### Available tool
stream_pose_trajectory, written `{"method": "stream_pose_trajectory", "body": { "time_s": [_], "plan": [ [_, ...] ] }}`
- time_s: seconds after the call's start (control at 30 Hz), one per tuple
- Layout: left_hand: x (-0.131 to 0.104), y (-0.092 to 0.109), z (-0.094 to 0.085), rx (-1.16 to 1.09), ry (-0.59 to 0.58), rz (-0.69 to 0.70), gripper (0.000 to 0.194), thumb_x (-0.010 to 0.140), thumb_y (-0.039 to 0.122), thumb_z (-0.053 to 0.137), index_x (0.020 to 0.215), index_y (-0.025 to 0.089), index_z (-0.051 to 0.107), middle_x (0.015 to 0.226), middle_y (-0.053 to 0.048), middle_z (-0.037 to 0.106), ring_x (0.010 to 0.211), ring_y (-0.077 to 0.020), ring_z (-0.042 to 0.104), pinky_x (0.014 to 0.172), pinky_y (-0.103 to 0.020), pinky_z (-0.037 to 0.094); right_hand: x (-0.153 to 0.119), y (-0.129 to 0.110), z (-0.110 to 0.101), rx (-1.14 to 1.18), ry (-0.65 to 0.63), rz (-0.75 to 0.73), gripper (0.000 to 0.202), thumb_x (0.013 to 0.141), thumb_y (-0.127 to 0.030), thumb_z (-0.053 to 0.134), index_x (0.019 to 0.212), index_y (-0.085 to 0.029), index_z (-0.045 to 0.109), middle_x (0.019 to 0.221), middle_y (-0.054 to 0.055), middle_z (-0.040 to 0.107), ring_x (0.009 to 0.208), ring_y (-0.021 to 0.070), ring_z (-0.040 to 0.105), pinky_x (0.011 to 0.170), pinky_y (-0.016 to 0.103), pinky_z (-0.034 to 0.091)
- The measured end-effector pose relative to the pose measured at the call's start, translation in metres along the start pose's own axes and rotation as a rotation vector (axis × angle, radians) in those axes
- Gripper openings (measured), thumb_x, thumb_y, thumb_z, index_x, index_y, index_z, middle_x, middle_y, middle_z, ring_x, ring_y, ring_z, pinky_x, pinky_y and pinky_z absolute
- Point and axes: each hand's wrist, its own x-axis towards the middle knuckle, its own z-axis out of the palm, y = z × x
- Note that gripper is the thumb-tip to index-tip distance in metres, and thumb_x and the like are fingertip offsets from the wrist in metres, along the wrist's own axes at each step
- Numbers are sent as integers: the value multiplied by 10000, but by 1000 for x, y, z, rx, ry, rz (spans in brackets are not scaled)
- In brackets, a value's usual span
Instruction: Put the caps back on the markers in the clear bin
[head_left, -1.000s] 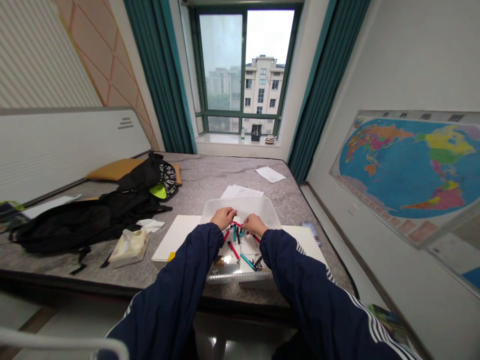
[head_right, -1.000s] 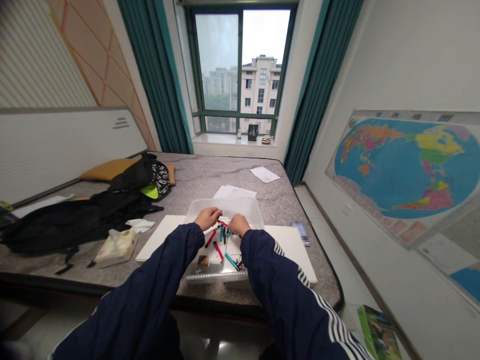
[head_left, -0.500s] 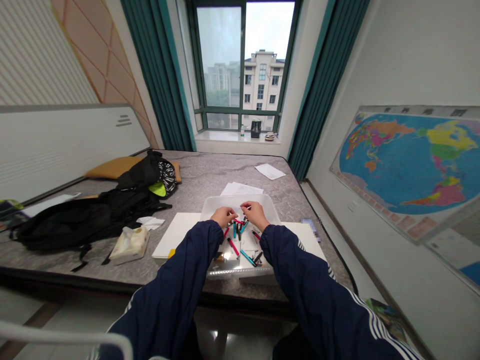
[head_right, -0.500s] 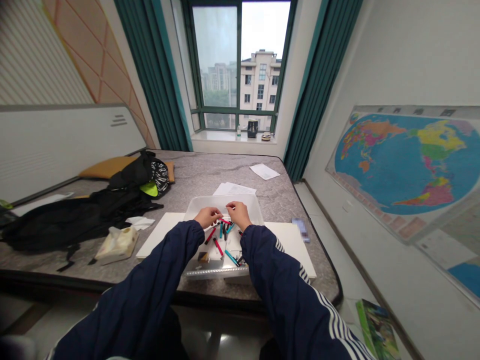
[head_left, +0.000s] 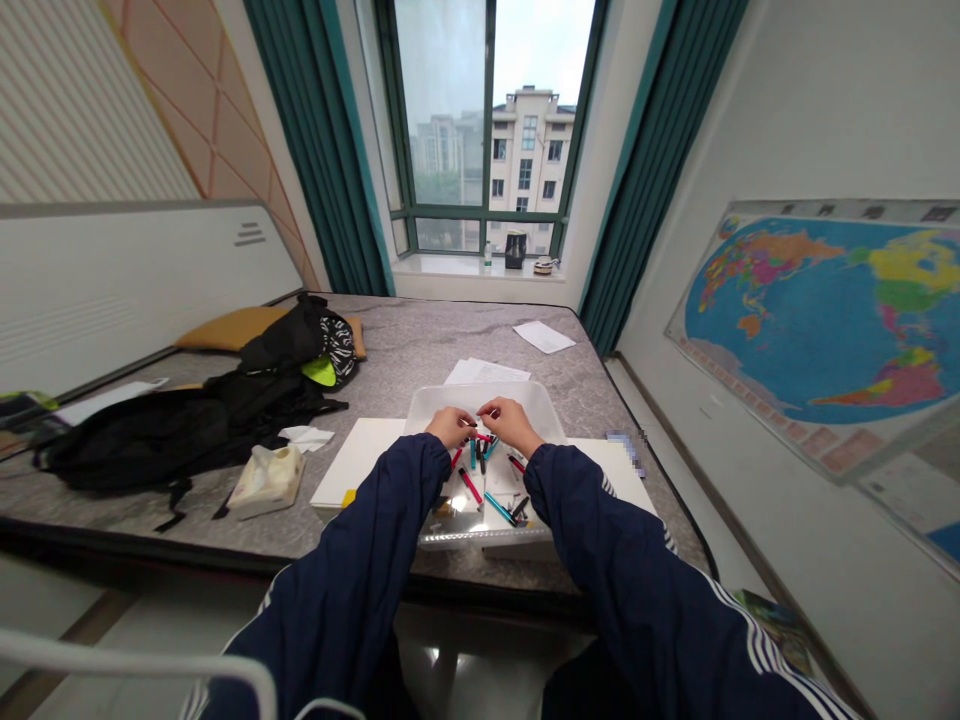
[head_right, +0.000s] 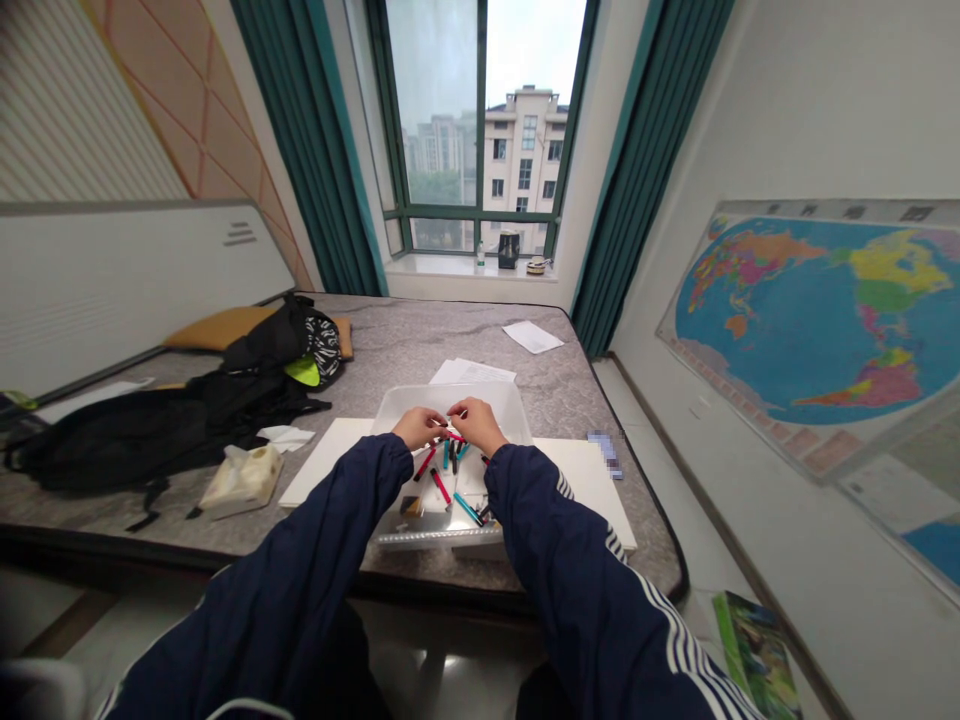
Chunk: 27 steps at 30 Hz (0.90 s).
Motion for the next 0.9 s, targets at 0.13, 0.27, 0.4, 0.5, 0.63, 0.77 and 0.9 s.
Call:
{"method": "stream_pose_trajectory", "body": {
  "time_s": [0.13,0.27,0.4,0.5,0.63,0.77,0.9],
  "plan": [
    [0,-1,0,28,26,47,249,786,252,637,992,153,736,795,-48,760,591,-137,677,563,-213,516,0,2,1,12,3,-28,190,745,-108,622,846,-173,769,877,32,741,756,134,640,768,233,472],
    [1,-2,0,45,7,83,255,814,319,627,980,168,748,756,-44,754,577,-137,665,569,-217,510,1,4,0,38,4,-8,181,744,-116,624,853,-171,758,848,22,743,722,126,641,732,223,474],
    [1,-3,0,38,-4,92,266,818,338,633,993,170,743,741,-38,749,547,-129,648,563,-217,503,1,2,-2,8,-25,3,165,738,-127,637,831,-171,766,810,25,742,725,130,647,729,218,471],
    [1,-3,0,34,-1,92,275,820,341,625,1004,166,734,741,-42,747,537,-128,643,553,-218,501,0,0,-3,-4,-32,3,170,737,-131,639,835,-170,773,794,27,741,719,131,647,718,212,467],
    [1,-3,0,51,3,110,271,819,337,620,992,162,733,742,-50,746,549,-133,653,563,-222,506,0,0,-3,0,-17,-6,168,741,-130,635,830,-170,772,809,27,745,712,129,644,711,210,464],
    [0,-2,-2,63,9,101,296,817,350,633,1018,152,723,747,-49,749,551,-135,659,578,-226,515,0,1,-2,-17,-7,-1,181,741,-130,628,835,-179,775,828,25,750,727,134,647,730,218,465],
    [-1,0,-2,70,13,100,278,818,348,641,1002,157,724,742,-42,748,552,-130,660,586,-220,514,1,3,-1,-32,-28,1,189,730,-134,631,836,-182,780,823,28,750,740,141,653,737,220,465]
  ]
}}
